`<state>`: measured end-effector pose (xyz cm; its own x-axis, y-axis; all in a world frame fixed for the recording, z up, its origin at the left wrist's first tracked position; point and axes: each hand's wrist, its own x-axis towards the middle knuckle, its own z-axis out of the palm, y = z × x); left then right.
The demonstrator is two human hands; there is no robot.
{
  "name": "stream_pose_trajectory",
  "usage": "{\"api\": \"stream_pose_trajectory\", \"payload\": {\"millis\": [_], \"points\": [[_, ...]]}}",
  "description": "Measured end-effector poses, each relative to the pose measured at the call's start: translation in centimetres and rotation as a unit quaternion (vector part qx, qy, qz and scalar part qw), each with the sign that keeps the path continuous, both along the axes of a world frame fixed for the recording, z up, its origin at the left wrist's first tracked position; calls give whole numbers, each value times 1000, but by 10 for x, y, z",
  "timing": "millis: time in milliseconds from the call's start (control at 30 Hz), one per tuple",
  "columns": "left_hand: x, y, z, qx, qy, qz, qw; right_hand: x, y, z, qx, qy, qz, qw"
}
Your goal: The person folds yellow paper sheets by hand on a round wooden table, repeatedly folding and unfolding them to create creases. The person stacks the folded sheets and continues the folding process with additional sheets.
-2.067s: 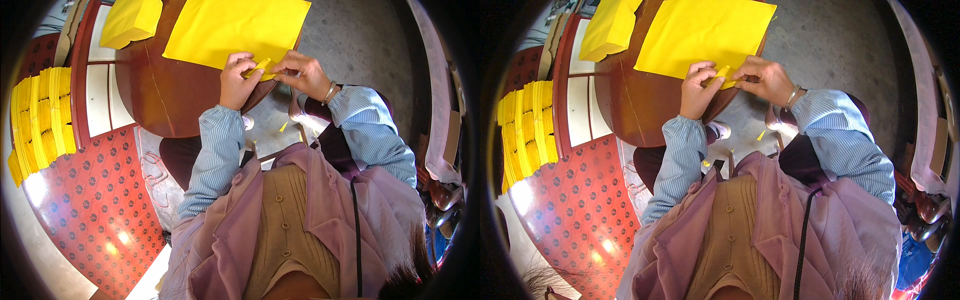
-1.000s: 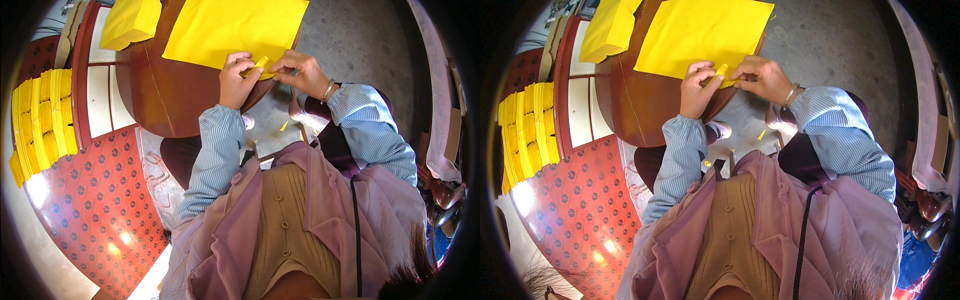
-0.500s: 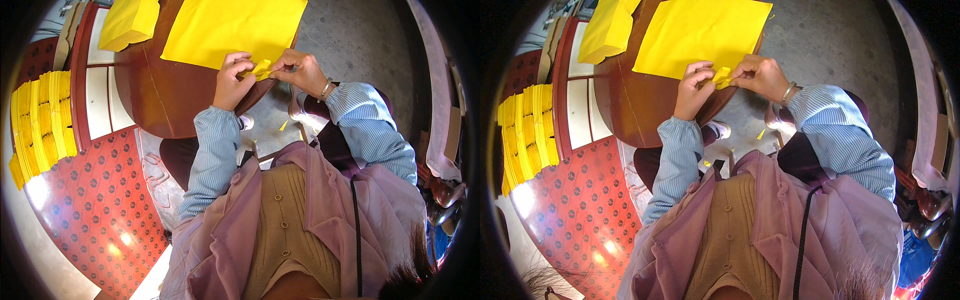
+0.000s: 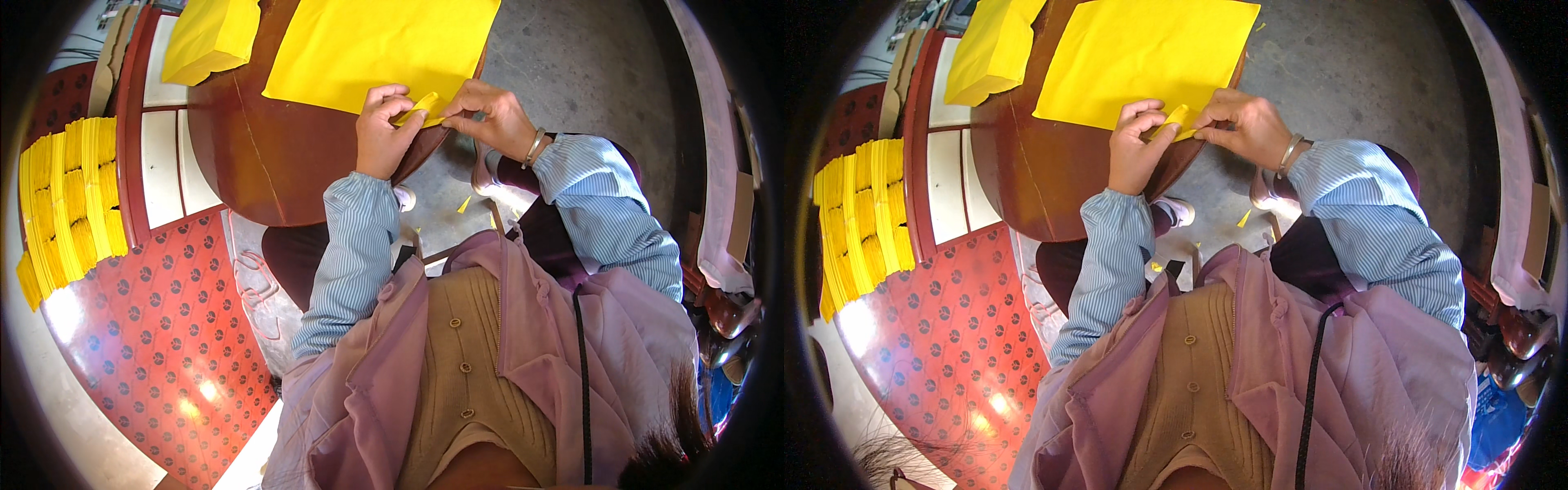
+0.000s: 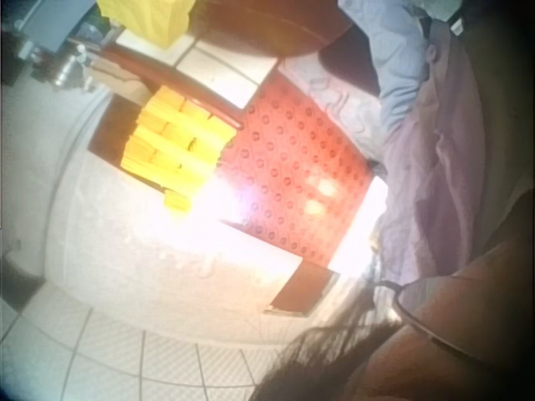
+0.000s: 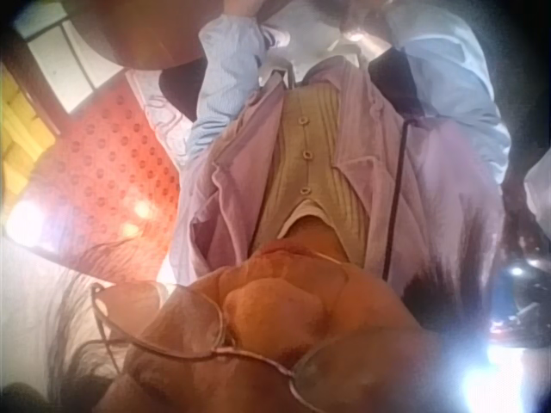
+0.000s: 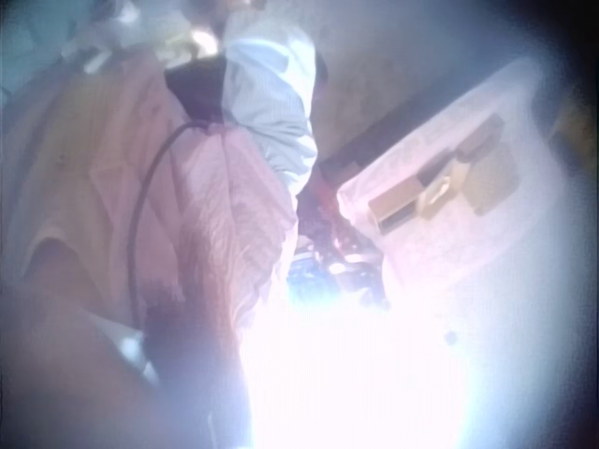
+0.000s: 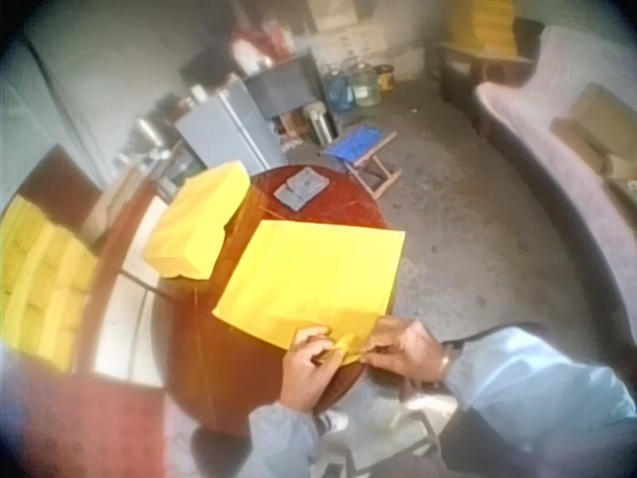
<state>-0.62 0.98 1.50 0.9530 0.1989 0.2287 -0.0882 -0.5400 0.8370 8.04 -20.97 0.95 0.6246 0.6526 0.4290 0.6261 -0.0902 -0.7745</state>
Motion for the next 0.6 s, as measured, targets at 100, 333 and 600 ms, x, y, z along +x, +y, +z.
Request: {"api": "stream_pose_trajectory", "payload": {"millis": [100, 333, 600], "points": [[-1, 0, 0, 0, 6, -2, 1000, 1, -1, -3, -5, 23, 5, 1000], [-2, 8, -2, -38, -8, -40, 998, 1, 4, -6, 2, 94, -16, 995], [-2, 4, 1, 6, -13, -39, 999, 1, 4, -4, 7, 103, -9, 995]]}}
